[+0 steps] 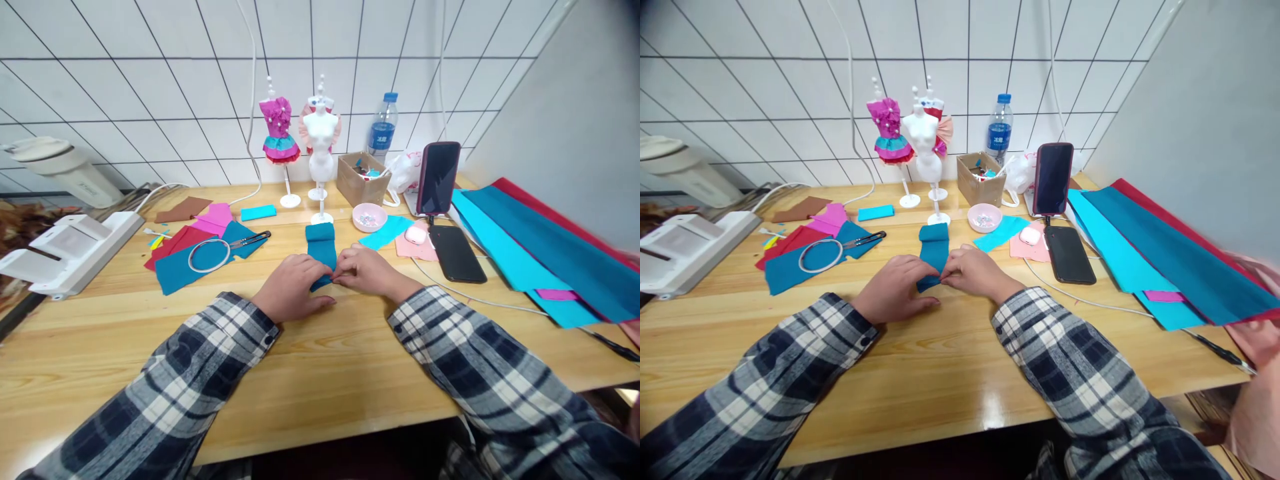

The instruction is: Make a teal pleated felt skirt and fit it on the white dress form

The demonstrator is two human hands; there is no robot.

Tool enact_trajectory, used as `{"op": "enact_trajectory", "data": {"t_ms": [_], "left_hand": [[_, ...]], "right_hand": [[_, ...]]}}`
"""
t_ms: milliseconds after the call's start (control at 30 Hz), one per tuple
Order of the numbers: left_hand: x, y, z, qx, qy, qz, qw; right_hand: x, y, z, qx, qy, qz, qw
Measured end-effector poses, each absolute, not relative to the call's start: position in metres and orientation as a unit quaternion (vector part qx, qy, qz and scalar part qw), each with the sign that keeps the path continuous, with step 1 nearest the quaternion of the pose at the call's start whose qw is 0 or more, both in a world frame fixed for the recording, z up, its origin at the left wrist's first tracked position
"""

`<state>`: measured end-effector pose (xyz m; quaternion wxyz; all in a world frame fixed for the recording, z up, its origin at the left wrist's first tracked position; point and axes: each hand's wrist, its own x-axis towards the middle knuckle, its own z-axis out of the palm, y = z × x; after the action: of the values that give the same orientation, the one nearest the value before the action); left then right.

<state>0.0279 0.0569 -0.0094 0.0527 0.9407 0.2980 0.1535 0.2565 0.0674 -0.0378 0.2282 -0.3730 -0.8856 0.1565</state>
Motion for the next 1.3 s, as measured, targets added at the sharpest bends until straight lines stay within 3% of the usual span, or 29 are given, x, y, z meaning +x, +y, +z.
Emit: {"op": "enact_trajectory", "data": {"t_ms": [333,600,1300], "left_hand": [[0.029,0.058,-0.013,0.931,0.346,0.114,0.025],[0.029,0.058,-0.013,0.930,0.343,0.132,0.008],[0.027,0.059,-0.011,0.912,0.386,0.125,0.054]], "right_hand": [[0.255,0.062,-0.030,-0.422,-0.858,0.217,0.198],[0.254,0.058,-0.019,-0.467,-0.848,0.187,0.167],[0.252,0.057,-0.014,-0.517,-0.816,0.220,0.140]]}}
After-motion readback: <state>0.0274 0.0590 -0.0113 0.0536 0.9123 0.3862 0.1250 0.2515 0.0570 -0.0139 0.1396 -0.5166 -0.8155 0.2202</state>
